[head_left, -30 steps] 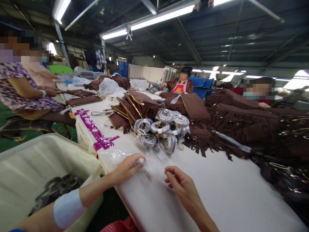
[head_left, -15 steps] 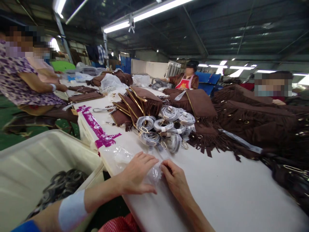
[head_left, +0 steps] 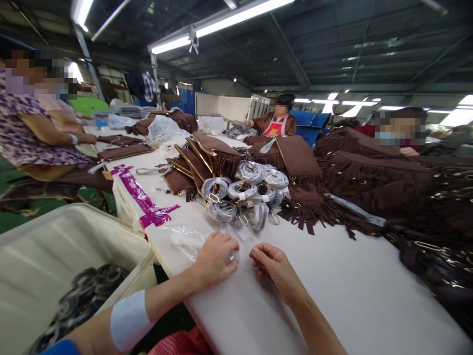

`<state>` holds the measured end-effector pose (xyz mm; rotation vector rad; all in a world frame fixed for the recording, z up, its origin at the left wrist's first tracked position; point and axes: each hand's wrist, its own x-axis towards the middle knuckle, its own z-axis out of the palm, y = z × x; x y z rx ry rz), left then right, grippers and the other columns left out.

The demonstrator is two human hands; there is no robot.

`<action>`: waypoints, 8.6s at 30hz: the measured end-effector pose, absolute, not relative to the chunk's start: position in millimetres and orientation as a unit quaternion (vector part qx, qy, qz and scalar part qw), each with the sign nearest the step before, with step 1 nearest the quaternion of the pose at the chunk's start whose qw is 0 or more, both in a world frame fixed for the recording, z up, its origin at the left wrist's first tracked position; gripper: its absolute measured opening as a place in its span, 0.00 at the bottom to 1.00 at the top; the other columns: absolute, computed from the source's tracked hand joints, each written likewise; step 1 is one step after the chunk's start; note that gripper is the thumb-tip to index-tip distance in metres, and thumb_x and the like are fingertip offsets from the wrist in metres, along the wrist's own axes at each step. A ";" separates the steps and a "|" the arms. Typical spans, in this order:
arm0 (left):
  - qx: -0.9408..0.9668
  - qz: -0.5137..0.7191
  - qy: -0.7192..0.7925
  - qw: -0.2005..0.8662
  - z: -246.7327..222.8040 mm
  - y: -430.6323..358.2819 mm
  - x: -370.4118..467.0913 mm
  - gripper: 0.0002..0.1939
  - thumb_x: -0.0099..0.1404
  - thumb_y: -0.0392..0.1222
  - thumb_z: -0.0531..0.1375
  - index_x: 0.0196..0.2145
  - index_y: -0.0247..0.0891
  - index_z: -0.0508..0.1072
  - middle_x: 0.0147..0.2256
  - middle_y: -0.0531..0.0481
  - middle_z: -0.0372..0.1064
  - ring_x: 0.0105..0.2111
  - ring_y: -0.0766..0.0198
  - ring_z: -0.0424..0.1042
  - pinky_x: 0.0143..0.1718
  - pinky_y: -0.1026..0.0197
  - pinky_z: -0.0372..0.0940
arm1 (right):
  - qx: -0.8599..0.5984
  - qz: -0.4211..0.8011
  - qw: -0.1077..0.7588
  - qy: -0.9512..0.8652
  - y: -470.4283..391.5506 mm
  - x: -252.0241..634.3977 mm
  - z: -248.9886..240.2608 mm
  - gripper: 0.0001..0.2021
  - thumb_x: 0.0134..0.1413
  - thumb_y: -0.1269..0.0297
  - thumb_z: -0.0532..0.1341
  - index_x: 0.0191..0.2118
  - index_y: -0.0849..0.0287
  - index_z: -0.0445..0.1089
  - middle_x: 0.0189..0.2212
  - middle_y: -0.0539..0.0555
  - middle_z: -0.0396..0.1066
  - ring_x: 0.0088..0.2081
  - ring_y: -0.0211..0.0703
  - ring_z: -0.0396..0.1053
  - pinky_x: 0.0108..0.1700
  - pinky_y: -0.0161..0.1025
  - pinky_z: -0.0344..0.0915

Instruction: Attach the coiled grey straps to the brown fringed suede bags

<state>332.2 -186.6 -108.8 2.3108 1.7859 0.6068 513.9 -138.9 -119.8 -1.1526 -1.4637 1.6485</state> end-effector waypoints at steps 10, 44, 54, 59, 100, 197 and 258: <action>0.788 0.199 0.577 0.078 -112.2 -183.4 327.3 0.06 0.57 0.35 0.56 0.34 0.39 0.68 0.36 0.49 0.69 0.39 0.58 0.66 0.45 0.56 0.59 | -0.392 0.716 0.493 -0.302 -120.9 542.8 -108.0 0.15 0.35 0.64 0.75 0.28 0.61 0.70 0.37 0.54 0.76 0.31 0.36 0.75 0.26 0.25 0.72; 0.629 0.367 0.399 0.557 -71.2 -165.1 416.3 0.21 0.64 0.53 0.49 0.20 0.37 0.60 0.18 0.56 0.57 0.16 0.72 0.55 0.18 0.67 0.52 | -0.350 0.341 0.447 -0.749 -126.8 568.1 -53.5 0.17 0.51 0.45 0.63 0.32 0.54 0.79 0.34 0.54 0.77 0.36 0.47 0.72 0.36 0.34 0.70; 0.742 0.220 0.631 -0.052 6.4 -44.7 363.5 0.12 0.66 0.45 0.54 0.40 0.34 0.70 0.45 0.39 0.70 0.49 0.50 0.66 0.50 0.51 0.59 | -0.413 0.387 0.558 -0.606 -126.2 596.7 -35.3 0.20 0.39 0.49 0.70 0.37 0.57 0.77 0.23 0.53 0.75 0.25 0.45 0.69 0.28 0.37 0.70; 0.734 0.188 0.649 -0.068 -7.3 -16.4 376.9 0.15 0.57 0.31 0.59 0.44 0.31 0.69 0.47 0.34 0.68 0.51 0.45 0.64 0.49 0.46 0.59 | -0.388 0.385 0.556 -0.626 -128.1 604.0 -28.2 0.17 0.42 0.47 0.69 0.30 0.57 0.75 0.21 0.54 0.74 0.25 0.44 0.68 0.26 0.36 0.69; 0.539 0.531 0.380 0.532 -82.9 -92.1 485.2 0.13 0.59 0.49 0.57 0.26 0.38 0.59 0.20 0.55 0.65 0.14 0.71 0.58 0.15 0.69 0.56 | -0.429 0.486 0.547 -0.529 -100.9 611.1 -68.2 0.18 0.48 0.47 0.66 0.26 0.59 0.67 0.16 0.41 0.50 0.19 0.32 0.43 0.21 0.34 0.38; 0.772 0.378 0.311 0.404 -74.8 -92.0 460.6 0.11 0.60 0.37 0.54 0.22 0.34 0.69 0.22 0.54 0.62 0.26 0.68 0.61 0.29 0.67 0.55 | -0.497 0.207 0.478 -0.694 -115.8 652.6 -23.1 0.13 0.57 0.53 0.58 0.28 0.56 0.70 0.29 0.50 0.67 0.34 0.45 0.63 0.38 0.40 0.56; 0.534 0.566 0.345 0.525 -61.5 -98.8 468.3 0.18 0.54 0.53 0.62 0.22 0.32 0.72 0.21 0.53 0.61 0.23 0.70 0.57 0.25 0.66 0.52 | -0.438 0.509 0.533 -0.515 -116.9 619.7 -32.7 0.19 0.43 0.47 0.67 0.33 0.58 0.73 0.29 0.53 0.71 0.26 0.38 0.63 0.18 0.31 0.42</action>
